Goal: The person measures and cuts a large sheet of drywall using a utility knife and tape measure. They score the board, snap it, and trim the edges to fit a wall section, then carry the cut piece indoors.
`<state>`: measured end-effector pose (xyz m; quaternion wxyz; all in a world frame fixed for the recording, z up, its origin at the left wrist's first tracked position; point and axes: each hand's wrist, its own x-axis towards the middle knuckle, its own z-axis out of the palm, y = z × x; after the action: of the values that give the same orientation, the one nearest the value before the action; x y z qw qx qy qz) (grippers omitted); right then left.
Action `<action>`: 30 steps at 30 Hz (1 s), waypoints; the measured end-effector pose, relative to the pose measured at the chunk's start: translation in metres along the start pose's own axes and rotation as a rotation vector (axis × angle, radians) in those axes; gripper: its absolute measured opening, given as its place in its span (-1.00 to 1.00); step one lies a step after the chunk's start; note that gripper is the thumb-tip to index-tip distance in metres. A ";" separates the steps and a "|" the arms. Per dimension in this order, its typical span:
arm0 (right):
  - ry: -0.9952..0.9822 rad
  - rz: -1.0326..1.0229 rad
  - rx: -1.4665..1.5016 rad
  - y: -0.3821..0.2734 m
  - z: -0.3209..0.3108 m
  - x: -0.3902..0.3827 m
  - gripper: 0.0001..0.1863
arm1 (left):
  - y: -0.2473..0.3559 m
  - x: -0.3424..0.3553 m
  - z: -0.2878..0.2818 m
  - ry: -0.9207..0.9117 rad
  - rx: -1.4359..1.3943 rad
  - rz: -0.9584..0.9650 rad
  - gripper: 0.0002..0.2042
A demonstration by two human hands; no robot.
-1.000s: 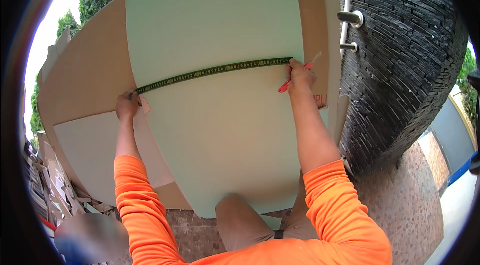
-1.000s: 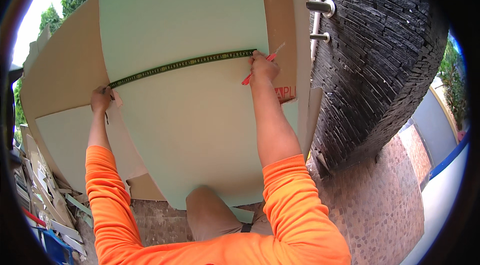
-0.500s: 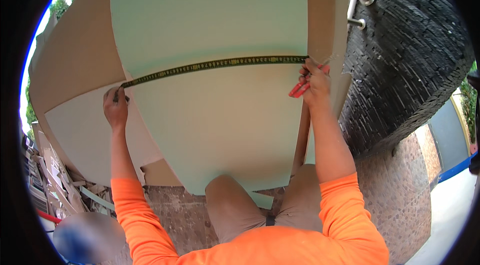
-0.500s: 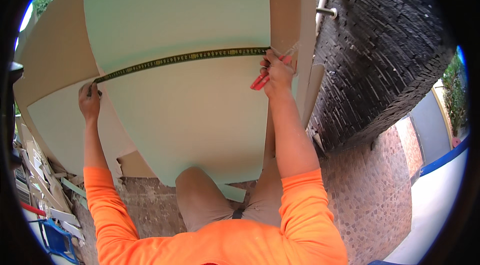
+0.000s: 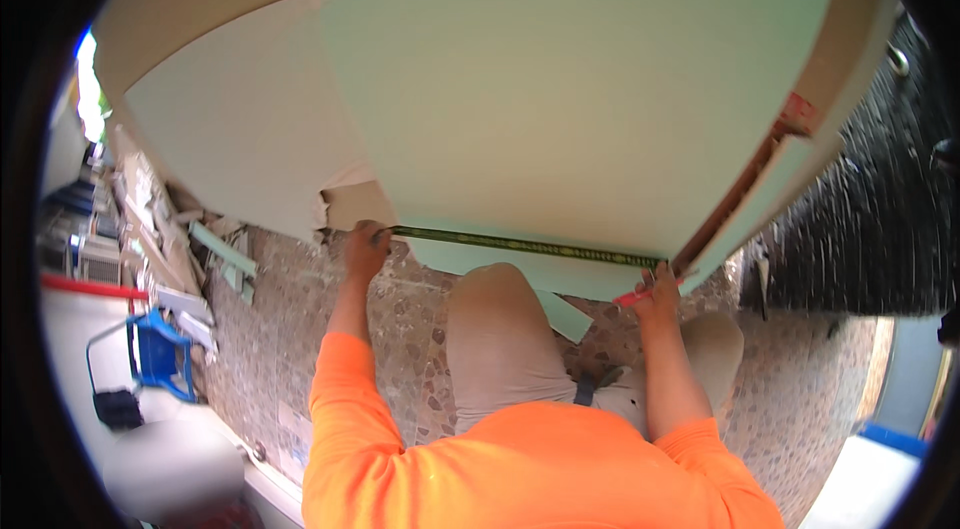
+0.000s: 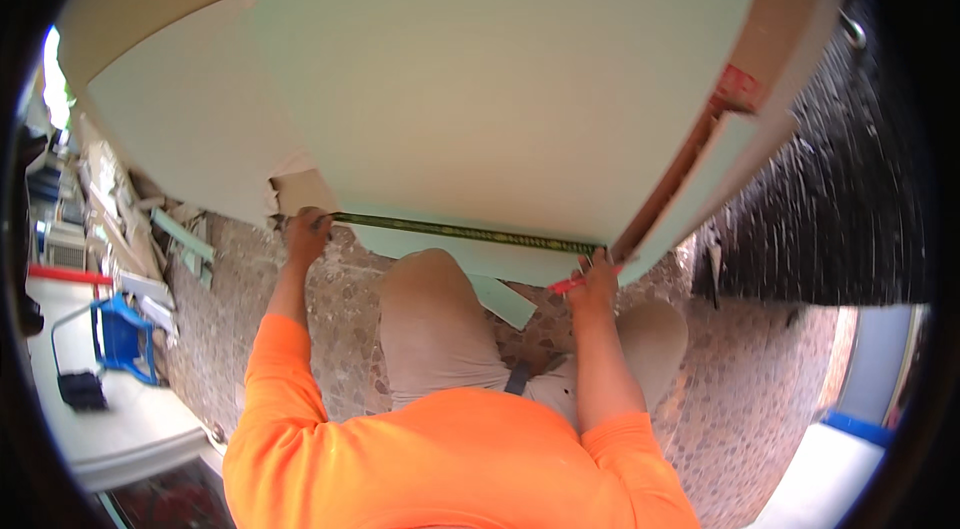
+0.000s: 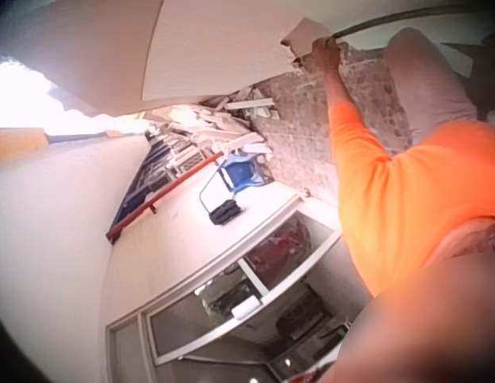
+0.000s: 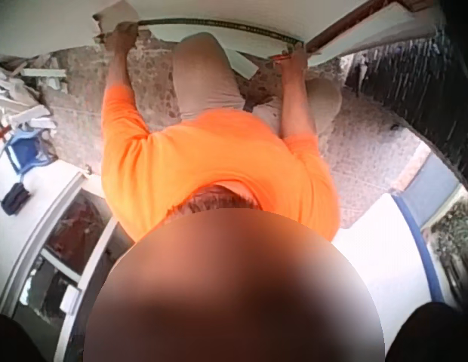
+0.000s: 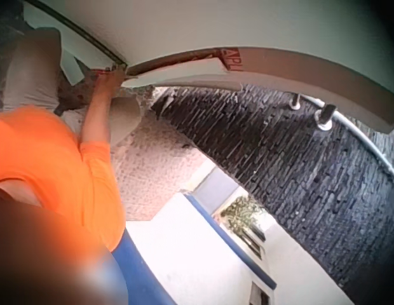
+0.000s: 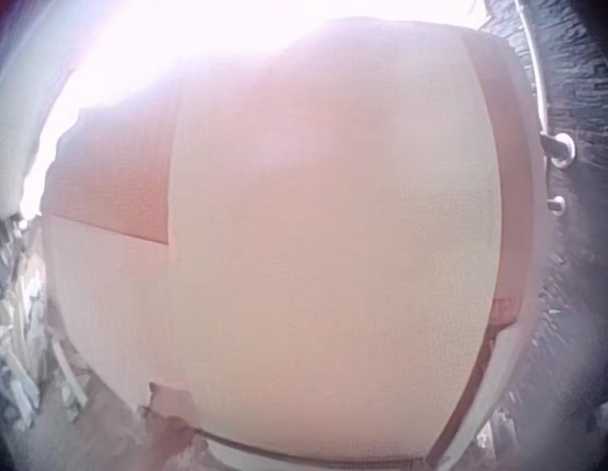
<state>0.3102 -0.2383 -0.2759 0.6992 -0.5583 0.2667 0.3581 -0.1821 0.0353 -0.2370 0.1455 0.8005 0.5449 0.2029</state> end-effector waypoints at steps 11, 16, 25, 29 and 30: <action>0.028 0.089 0.020 0.043 -0.032 0.063 -0.76 | -0.028 0.015 0.035 -0.337 -0.049 -0.366 -0.74; 0.034 0.149 0.054 0.049 -0.036 0.069 -0.74 | -0.052 0.020 0.052 -0.382 -0.056 -0.305 -0.72; 0.042 0.142 -0.051 0.052 -0.022 0.044 -0.69 | -0.080 0.021 0.068 -0.398 -0.110 -0.219 -0.77; 0.046 0.167 -0.065 0.054 -0.019 0.040 -0.72 | -0.085 0.022 0.071 -0.405 -0.121 -0.238 -0.77; 0.061 0.158 -0.054 0.056 -0.020 0.041 -0.72 | -0.086 0.022 0.072 -0.403 -0.139 -0.236 -0.77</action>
<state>0.2910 -0.2425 -0.3450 0.6450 -0.5649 0.3213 0.4020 -0.2102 0.0858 -0.3350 0.3288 0.7435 0.5794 0.0575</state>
